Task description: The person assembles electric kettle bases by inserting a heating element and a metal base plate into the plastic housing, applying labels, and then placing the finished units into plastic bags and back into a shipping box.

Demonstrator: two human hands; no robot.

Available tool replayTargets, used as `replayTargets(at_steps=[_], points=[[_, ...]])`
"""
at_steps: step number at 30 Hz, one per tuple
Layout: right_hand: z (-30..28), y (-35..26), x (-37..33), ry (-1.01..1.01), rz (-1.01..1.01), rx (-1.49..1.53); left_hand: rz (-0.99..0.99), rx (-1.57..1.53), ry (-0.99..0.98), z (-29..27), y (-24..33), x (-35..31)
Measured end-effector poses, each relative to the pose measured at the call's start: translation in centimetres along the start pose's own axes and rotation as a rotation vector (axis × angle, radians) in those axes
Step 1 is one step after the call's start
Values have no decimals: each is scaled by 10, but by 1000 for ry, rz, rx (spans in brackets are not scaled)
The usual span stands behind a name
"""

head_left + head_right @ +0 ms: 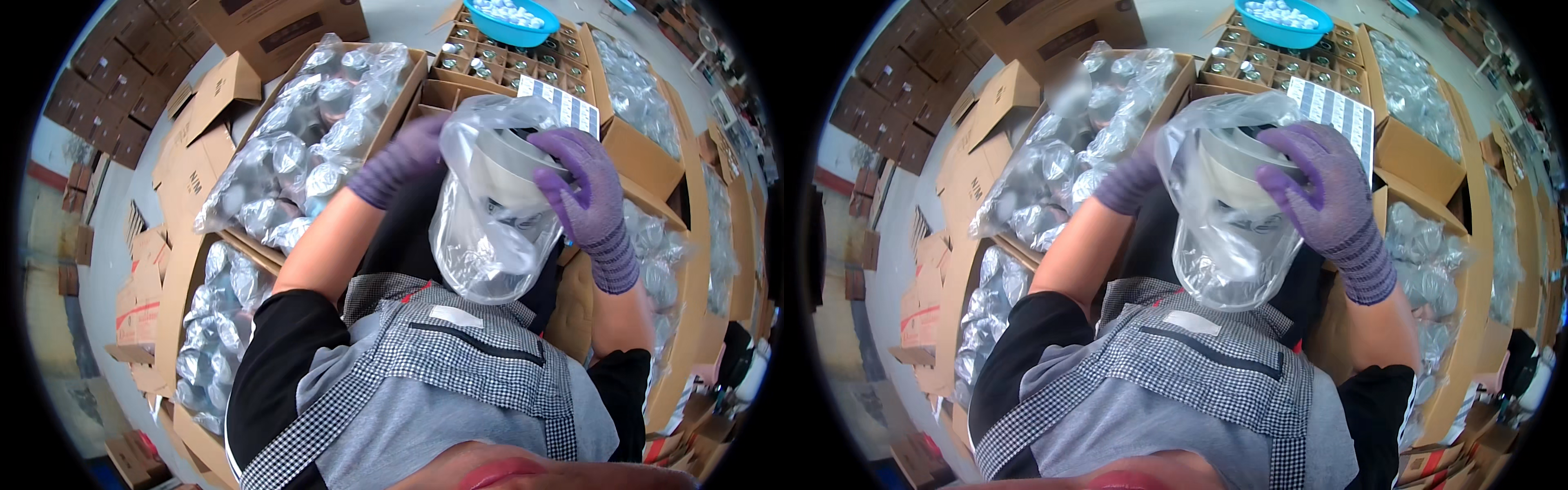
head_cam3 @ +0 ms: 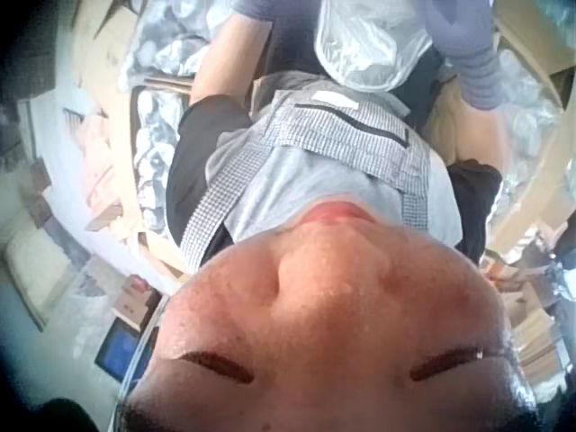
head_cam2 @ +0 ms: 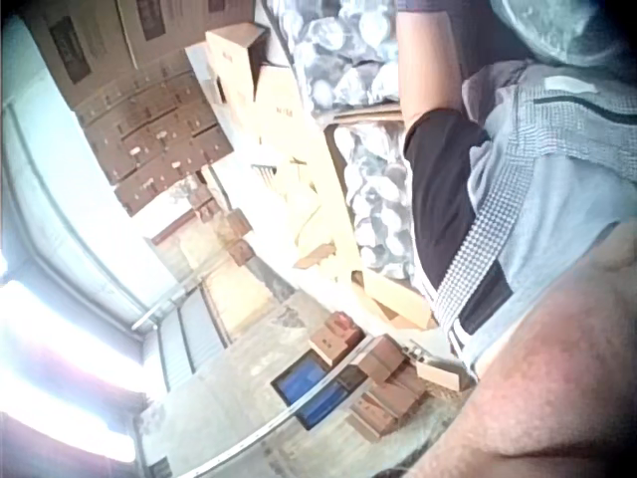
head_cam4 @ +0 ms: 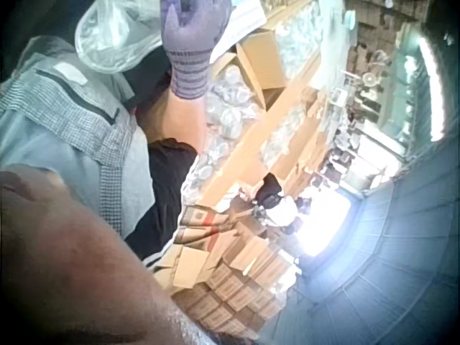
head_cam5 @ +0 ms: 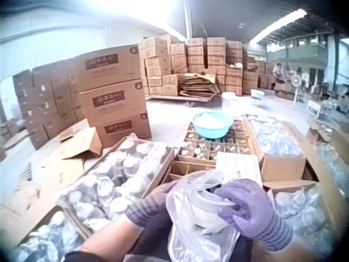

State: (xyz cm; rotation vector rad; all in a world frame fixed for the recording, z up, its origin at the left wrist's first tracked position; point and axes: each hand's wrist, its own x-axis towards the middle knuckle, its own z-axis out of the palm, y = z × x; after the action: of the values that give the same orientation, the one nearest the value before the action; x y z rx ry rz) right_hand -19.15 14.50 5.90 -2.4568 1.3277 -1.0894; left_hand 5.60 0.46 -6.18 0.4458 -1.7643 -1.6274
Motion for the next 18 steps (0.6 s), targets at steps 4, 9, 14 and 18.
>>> replayTargets(at_steps=[4,9,14,18], points=[[19,7,-3,403,-100,199,167,-863,10,34,74,-2],[54,61,-42,337,501,1610,-13,238,90,31,-29,-39],[145,107,-158,57,615,927,-114,63,304,1,39,-46],[137,76,-173,-54,587,601,465,407,-35,20,97,28]])
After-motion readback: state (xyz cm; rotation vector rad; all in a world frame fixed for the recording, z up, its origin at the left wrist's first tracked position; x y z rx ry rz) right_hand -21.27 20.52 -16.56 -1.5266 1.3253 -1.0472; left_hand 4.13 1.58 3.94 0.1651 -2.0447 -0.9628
